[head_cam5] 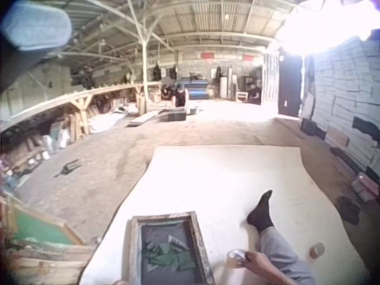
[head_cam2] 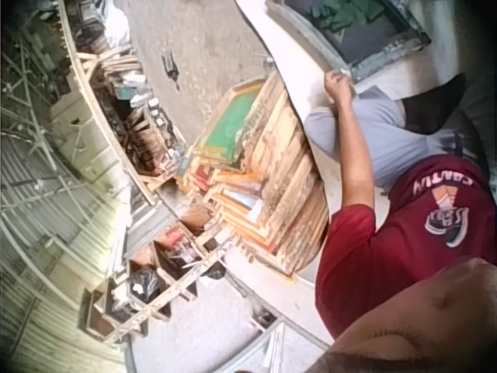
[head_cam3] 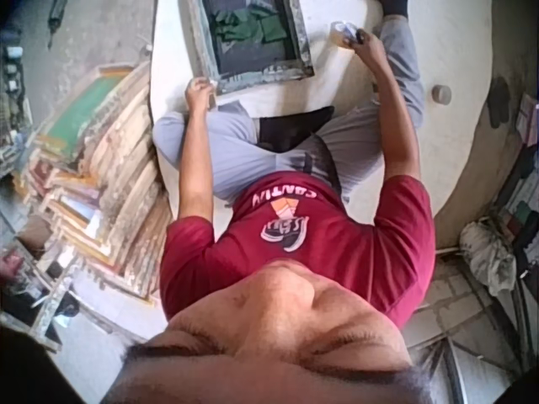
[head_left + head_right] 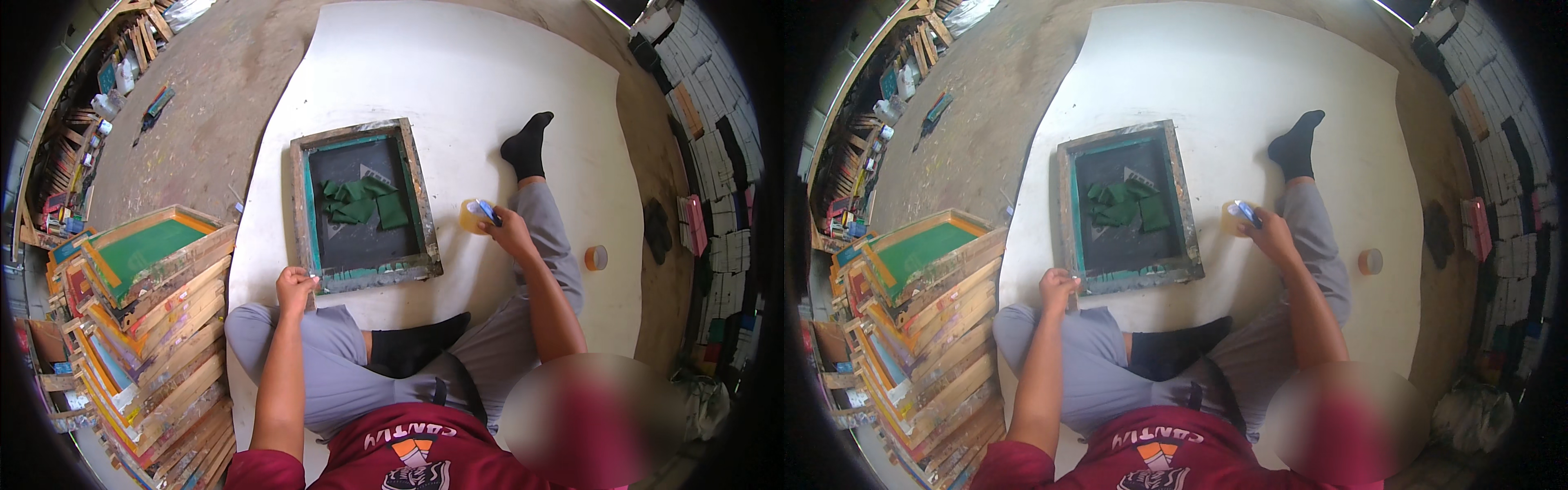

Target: The person sits on the floor and cleans two screen printing frames using a green cloth and tape. They wipe the mesh and edges of a green frame, then switch to a black frame, applying tape to the edges and wiping the mesh surface.

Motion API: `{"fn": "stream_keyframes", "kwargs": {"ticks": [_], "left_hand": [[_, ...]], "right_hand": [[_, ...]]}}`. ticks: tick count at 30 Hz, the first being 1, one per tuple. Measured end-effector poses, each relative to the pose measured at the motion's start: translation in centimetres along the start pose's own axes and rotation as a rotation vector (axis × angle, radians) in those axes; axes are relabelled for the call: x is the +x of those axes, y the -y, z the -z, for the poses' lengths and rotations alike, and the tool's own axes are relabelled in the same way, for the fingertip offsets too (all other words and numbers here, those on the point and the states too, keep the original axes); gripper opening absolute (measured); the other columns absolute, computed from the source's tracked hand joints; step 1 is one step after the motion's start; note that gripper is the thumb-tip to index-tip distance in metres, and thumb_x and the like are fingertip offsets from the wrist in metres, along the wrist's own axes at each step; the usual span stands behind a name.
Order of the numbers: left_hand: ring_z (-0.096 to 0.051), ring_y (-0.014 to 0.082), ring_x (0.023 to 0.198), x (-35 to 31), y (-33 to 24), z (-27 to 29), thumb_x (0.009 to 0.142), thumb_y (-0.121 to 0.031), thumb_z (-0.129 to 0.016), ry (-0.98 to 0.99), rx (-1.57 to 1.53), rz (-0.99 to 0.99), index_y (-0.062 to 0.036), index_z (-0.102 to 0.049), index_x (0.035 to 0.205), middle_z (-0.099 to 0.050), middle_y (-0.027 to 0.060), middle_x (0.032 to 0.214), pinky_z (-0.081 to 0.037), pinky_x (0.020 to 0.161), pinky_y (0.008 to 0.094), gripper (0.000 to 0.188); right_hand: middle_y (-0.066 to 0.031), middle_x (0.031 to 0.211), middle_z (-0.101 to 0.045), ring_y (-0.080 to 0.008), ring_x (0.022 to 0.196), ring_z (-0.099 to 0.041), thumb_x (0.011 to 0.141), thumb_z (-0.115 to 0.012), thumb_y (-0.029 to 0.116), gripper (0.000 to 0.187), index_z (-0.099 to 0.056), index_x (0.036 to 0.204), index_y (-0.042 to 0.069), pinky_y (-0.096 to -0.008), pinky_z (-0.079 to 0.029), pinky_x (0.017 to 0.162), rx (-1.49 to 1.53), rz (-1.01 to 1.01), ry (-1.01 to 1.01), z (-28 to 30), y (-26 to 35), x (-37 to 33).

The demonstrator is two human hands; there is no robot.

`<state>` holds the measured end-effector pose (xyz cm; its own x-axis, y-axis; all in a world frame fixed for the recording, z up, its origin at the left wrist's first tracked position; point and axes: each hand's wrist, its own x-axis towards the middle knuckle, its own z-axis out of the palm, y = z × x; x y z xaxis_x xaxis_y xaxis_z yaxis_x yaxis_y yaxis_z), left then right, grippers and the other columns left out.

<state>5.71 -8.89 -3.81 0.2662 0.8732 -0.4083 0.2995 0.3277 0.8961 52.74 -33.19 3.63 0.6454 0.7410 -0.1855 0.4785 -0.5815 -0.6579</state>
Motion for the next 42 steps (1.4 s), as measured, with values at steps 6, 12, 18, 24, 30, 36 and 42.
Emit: {"fn": "stream_keyframes", "kwargs": {"ticks": [6, 12, 18, 24, 30, 36, 42], "left_hand": [[-0.074, 0.0194, 0.073, -0.1, 0.1, 0.4, 0.085, 0.009, -0.079, 0.025, -0.084, 0.011, 0.0009, -0.057, 0.108, -0.074, 0.0117, 0.083, -0.060, 0.071, 0.0302, 0.033], [-0.072, 0.0142, 0.076, -1.4, -1.8, 0.7, 0.085, 0.007, -0.081, 0.044, -0.110, -0.104, -0.0006, -0.058, 0.108, -0.074, 0.0096, 0.084, -0.059, 0.072, 0.0274, 0.034], [-0.069, 0.0101, 0.078, -3.5, -2.8, 0.4, 0.087, 0.007, -0.081, 0.026, -0.065, -0.223, -0.0014, -0.059, 0.108, -0.074, 0.0073, 0.088, -0.055, 0.071, 0.0238, 0.031], [-0.068, 0.0083, 0.078, -4.5, -3.8, -0.3, 0.088, 0.009, -0.080, 0.085, -0.180, -0.279, -0.0018, -0.060, 0.106, -0.074, 0.0059, 0.088, -0.054, 0.071, 0.0223, 0.029], [-0.070, 0.0099, 0.082, -4.6, -3.9, -0.2, 0.088, 0.008, -0.080, 0.100, -0.175, -0.286, -0.0019, -0.060, 0.108, -0.073, 0.0054, 0.090, -0.055, 0.076, 0.0241, 0.030], [-0.071, 0.0114, 0.084, -4.6, -6.3, -0.9, 0.088, 0.010, -0.079, 0.112, -0.195, -0.286, -0.0015, -0.061, 0.110, -0.073, 0.0055, 0.091, -0.059, 0.078, 0.0270, 0.031], [-0.068, 0.0077, 0.080, -3.4, -7.5, 0.1, 0.090, 0.010, -0.077, 0.124, -0.230, -0.333, 0.0008, -0.063, 0.112, -0.074, 0.0051, 0.089, -0.055, 0.075, 0.0232, 0.028]], "right_hand": [[-0.0274, 0.106, -0.074, -0.0488, 0.105, -0.070, 0.090, -0.083, 0.033, 0.050, -0.067, 0.127, 0.004, -0.0523, -0.054, 0.087, -0.107, -0.020, -0.238, -3.2, -2.5, 4.8], [-0.0191, 0.122, -0.073, -0.0451, 0.116, -0.066, 0.087, -0.086, 0.028, 0.057, -0.065, 0.136, 0.009, -0.0511, -0.052, 0.098, -0.139, -0.146, -0.369, -5.6, -3.6, 3.3], [-0.0095, 0.120, -0.072, -0.0334, 0.125, -0.060, 0.082, -0.088, 0.029, 0.038, -0.079, 0.116, 0.016, -0.0461, -0.051, 0.103, -0.259, 0.402, -0.013, -7.5, 3.7, 0.2], [-0.0019, 0.128, -0.066, -0.0295, 0.130, -0.053, 0.081, -0.085, 0.036, 0.027, -0.083, 0.105, 0.023, -0.0447, -0.040, 0.116, -0.388, 0.591, 0.273, -11.1, 6.5, -0.9], [-0.0006, 0.127, -0.070, -0.0299, 0.131, -0.054, 0.084, -0.083, 0.033, 0.017, -0.082, 0.095, 0.020, -0.0467, -0.037, 0.116, -0.283, 0.567, 0.318, -10.7, 5.3, -0.6], [-0.0054, 0.110, -0.077, -0.0279, 0.112, -0.068, 0.087, -0.082, 0.017, 0.013, -0.077, 0.097, 0.011, -0.0433, -0.050, 0.102, 0.068, 0.359, 0.392, -9.5, 4.2, -1.5], [-0.0068, 0.093, -0.075, -0.0151, 0.087, -0.071, 0.091, -0.080, 0.005, 0.015, -0.071, 0.103, 0.001, -0.0354, -0.057, 0.081, 0.367, 0.227, 0.456, -7.7, 5.5, -1.1]]}}
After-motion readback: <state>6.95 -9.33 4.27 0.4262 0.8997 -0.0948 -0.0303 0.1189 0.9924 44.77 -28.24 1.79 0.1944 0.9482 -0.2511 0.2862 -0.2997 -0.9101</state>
